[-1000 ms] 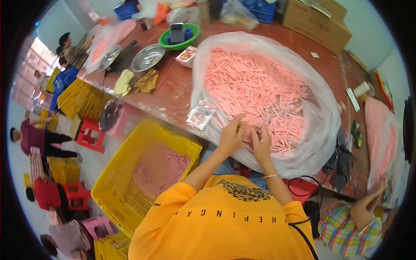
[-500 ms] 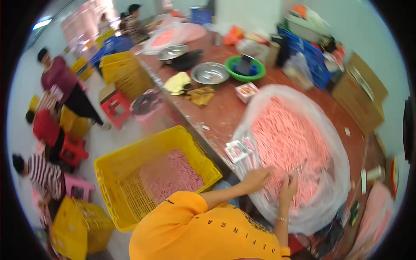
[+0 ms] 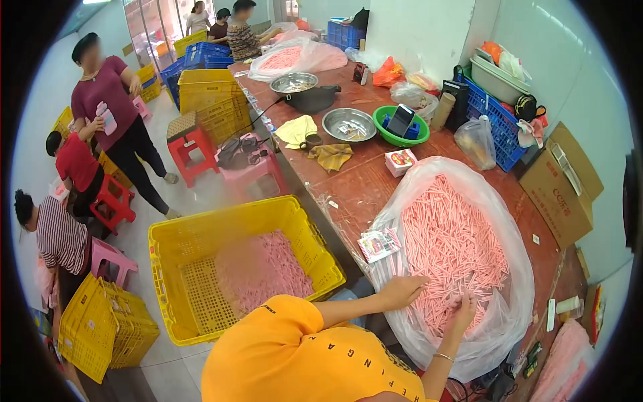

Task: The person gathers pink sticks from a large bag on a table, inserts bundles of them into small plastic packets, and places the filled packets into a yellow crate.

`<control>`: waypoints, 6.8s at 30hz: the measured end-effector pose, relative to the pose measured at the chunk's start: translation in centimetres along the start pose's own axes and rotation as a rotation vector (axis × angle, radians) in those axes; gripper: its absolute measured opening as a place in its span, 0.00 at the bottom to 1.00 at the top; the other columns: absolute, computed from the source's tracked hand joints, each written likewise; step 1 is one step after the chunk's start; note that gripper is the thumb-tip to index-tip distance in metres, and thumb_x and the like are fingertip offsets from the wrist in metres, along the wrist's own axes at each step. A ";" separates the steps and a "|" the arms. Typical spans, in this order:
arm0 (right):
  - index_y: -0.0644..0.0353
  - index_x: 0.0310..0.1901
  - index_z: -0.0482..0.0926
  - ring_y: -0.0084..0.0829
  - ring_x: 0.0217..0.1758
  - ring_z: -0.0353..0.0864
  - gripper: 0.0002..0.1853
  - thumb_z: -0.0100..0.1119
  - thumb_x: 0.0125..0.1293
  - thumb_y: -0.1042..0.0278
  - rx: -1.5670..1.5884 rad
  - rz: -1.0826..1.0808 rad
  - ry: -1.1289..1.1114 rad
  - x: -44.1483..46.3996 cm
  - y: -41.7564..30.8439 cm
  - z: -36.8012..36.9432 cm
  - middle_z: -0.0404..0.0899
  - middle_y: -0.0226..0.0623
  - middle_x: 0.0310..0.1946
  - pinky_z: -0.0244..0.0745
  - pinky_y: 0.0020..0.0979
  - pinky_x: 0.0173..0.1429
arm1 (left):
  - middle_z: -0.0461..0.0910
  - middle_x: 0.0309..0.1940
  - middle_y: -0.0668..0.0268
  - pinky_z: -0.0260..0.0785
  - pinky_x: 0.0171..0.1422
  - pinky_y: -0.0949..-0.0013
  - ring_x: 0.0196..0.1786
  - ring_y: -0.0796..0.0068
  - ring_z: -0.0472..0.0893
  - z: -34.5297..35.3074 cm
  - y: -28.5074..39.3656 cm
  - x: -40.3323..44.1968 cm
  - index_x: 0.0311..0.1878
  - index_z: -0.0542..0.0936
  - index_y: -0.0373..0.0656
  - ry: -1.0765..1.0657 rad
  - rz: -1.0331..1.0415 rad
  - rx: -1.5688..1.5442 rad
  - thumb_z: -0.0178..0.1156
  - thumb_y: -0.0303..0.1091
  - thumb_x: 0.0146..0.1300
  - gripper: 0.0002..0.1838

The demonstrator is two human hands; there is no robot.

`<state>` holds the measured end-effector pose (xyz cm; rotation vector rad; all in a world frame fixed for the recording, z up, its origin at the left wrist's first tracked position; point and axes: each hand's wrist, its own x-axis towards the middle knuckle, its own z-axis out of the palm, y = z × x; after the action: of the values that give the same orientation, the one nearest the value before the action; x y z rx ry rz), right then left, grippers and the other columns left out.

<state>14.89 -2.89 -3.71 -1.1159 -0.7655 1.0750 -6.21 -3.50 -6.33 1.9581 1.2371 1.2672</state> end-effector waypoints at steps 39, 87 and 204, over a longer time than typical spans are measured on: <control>0.66 0.39 0.78 0.44 0.54 0.72 0.14 0.63 0.54 0.66 -1.418 -0.539 -0.193 6.8 0.3 5.5 0.76 0.48 0.45 0.68 0.46 0.59 | 0.76 0.50 0.54 0.63 0.70 0.51 0.54 0.49 0.76 0.2 2.7 2.0 0.50 0.78 0.39 -0.039 0.212 -0.120 0.57 0.19 0.61 0.13; 0.64 0.27 0.73 0.21 0.23 0.68 0.18 0.51 0.74 0.63 -0.404 -0.023 -0.152 0.3 -1.6 1.9 0.71 0.30 0.18 0.62 0.30 0.27 | 0.76 0.57 0.50 0.63 0.73 0.59 0.61 0.53 0.76 1.0 7.4 7.1 0.64 0.70 0.36 -0.252 0.001 -0.304 0.51 0.32 0.72 0.20; 0.57 0.30 0.75 0.10 0.14 0.49 0.19 0.50 0.77 0.54 0.037 0.156 -0.044 -5.5 0.0 0.0 0.55 0.15 0.13 0.44 0.21 0.18 | 0.75 0.28 0.59 0.70 0.40 0.55 0.36 0.54 0.77 2.2 0.5 6.3 0.28 0.79 0.41 -0.292 0.248 0.242 0.67 0.30 0.51 0.06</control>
<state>13.08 -8.09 -3.51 -1.1373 -0.6989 1.2434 -3.03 2.01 -4.12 2.4312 1.0651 0.9266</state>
